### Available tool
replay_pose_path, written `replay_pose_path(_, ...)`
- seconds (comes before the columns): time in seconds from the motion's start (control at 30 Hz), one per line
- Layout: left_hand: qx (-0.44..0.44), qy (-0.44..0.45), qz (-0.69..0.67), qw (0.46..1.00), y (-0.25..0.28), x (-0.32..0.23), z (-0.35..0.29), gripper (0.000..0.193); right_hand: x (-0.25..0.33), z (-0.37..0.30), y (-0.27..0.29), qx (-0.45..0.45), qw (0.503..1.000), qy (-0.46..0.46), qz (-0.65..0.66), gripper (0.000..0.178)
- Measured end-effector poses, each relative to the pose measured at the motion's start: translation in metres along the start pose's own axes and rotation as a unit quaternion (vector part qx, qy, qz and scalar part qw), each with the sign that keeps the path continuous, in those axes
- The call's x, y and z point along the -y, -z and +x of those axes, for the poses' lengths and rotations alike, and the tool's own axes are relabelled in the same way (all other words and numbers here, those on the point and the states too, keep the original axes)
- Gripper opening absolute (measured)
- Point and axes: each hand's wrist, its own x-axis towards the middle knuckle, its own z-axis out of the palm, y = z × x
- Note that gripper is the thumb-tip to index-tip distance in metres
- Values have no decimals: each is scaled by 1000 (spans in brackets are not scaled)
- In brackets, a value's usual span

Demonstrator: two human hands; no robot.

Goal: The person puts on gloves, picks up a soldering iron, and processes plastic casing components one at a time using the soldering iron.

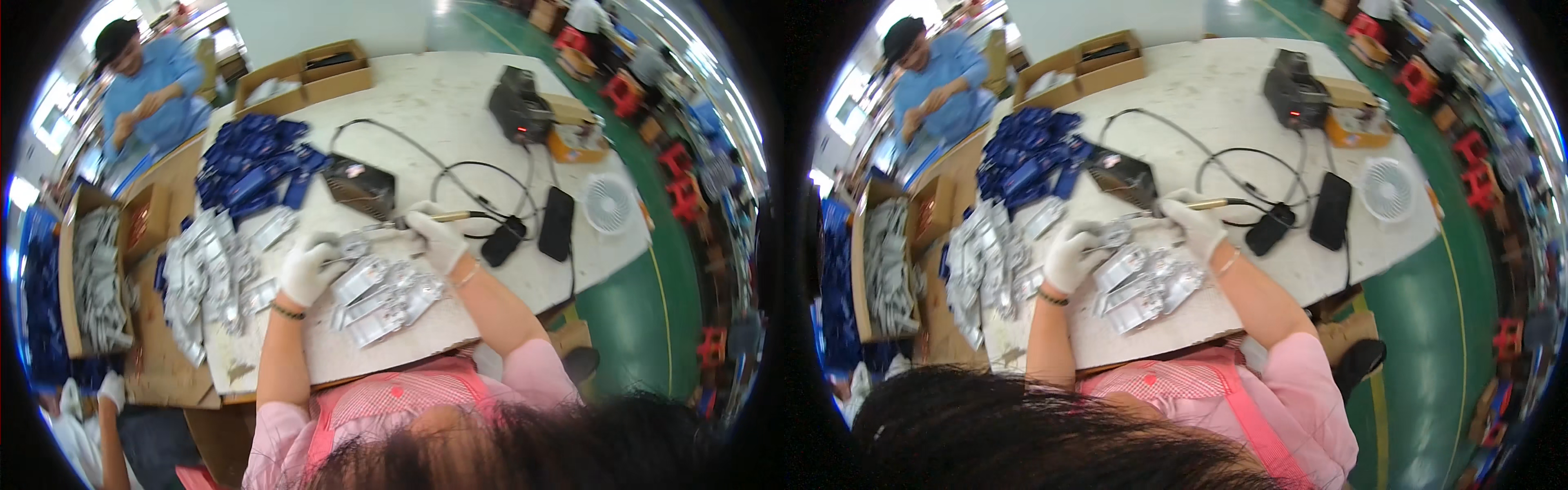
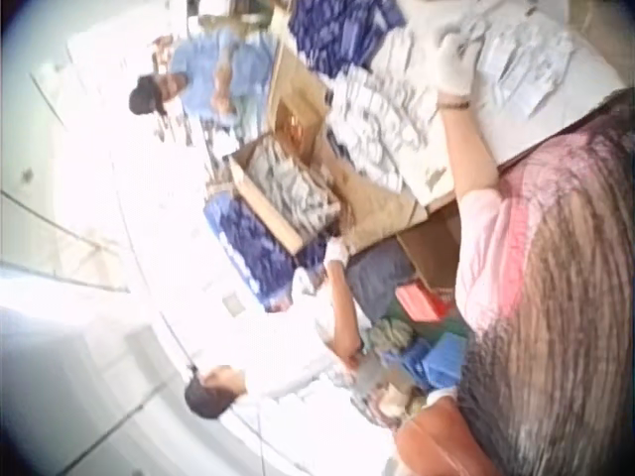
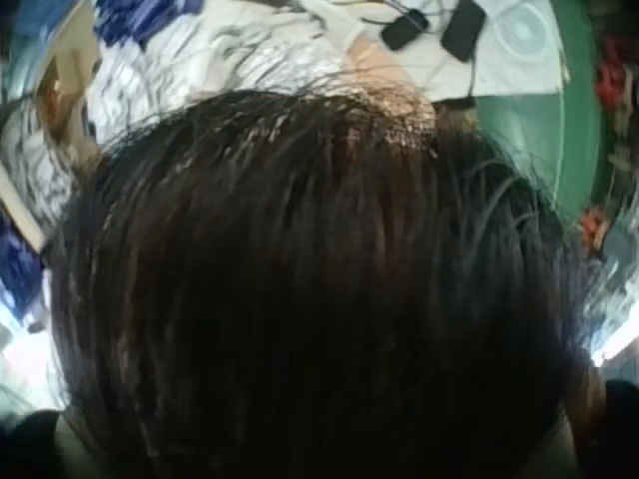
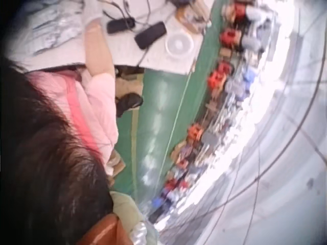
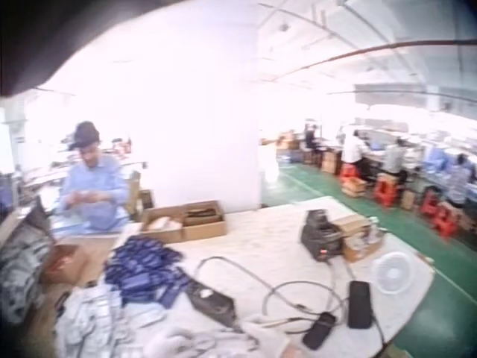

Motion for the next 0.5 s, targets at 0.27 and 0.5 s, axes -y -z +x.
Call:
replay_pose_path(0.27, 38, -11, 25, 999, 6, 2, -5, 13, 14, -6, -11, 23, 993, -45, -108, 12)
replay_pose_path(0.5, 32, -15, 23, 999, 4, 5, -5, 13, 17, -9, -13, 20, 988, -51, -147, 12)
